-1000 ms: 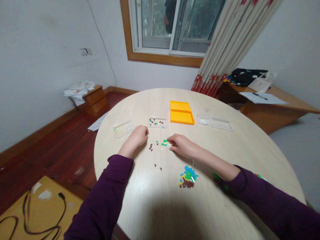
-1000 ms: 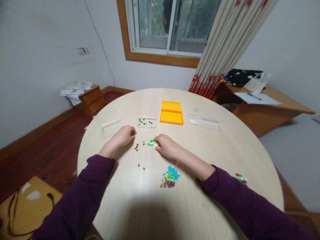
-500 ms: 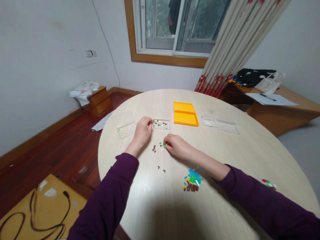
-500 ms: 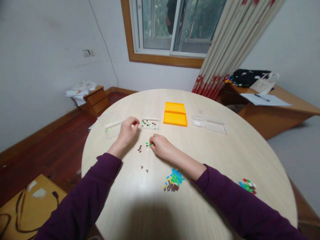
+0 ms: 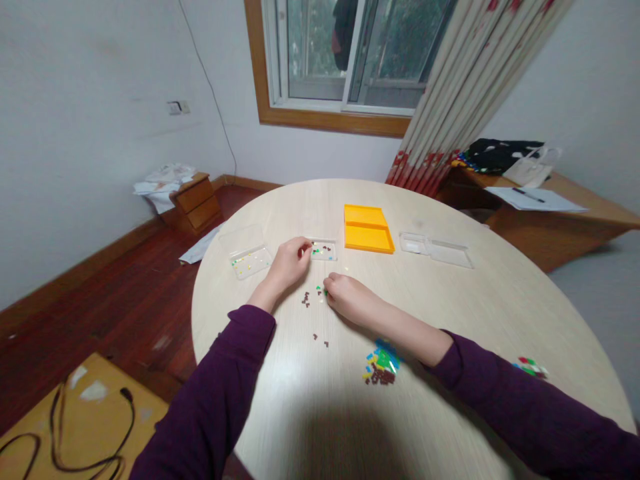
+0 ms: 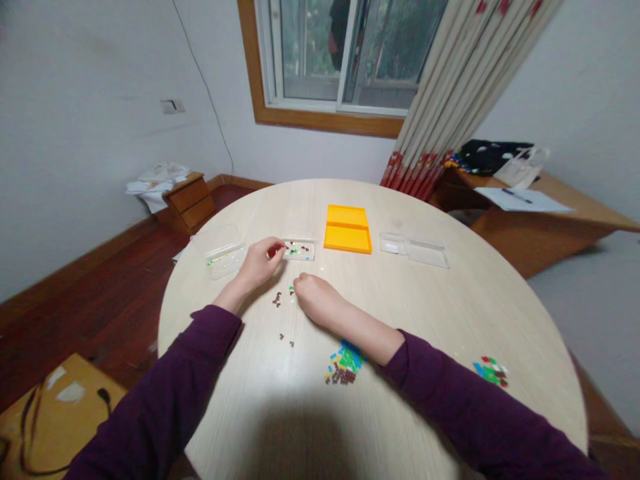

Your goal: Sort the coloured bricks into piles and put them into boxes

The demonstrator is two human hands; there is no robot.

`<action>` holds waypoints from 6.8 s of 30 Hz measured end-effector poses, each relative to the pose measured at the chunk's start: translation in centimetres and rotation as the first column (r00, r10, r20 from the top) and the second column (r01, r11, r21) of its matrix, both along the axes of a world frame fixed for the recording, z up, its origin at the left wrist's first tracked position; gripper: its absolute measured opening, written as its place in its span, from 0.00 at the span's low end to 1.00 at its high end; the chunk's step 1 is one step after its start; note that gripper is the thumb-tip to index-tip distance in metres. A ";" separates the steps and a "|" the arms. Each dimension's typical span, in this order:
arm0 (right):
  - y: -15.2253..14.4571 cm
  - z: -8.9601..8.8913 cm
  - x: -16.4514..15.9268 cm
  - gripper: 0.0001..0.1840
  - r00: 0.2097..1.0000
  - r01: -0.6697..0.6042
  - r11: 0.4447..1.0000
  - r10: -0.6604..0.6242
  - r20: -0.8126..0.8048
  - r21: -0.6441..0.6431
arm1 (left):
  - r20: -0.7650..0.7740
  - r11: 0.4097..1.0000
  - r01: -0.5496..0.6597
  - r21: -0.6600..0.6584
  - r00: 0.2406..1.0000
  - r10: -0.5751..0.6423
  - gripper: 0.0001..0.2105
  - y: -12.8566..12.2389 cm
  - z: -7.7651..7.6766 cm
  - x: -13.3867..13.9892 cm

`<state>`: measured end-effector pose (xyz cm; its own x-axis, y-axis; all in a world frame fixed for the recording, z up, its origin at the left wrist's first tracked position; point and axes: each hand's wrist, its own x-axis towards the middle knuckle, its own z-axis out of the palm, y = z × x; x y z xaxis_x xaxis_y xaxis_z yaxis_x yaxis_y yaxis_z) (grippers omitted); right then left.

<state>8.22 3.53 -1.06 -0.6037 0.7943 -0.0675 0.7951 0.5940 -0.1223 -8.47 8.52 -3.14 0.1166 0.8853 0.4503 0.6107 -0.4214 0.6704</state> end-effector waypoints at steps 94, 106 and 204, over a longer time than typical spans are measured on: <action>2.4 0.5 1.6 0.09 0.935 -0.054 0.998 0.036 -0.352 -0.041 | 0.228 0.773 0.219 -0.595 0.969 -0.099 0.07 -0.9 0.8 -3.0; 9.3 5.3 0.5 0.14 0.916 0.090 0.977 -0.006 -0.401 0.193 | 0.250 0.765 0.235 -0.599 0.963 -0.100 0.08 -0.9 0.6 -3.1; 0.3 0.6 -1.8 0.09 0.951 -0.244 0.959 0.206 -0.231 -0.146 | 0.242 0.774 0.249 -0.583 0.962 -0.127 0.07 -1.0 0.9 -3.1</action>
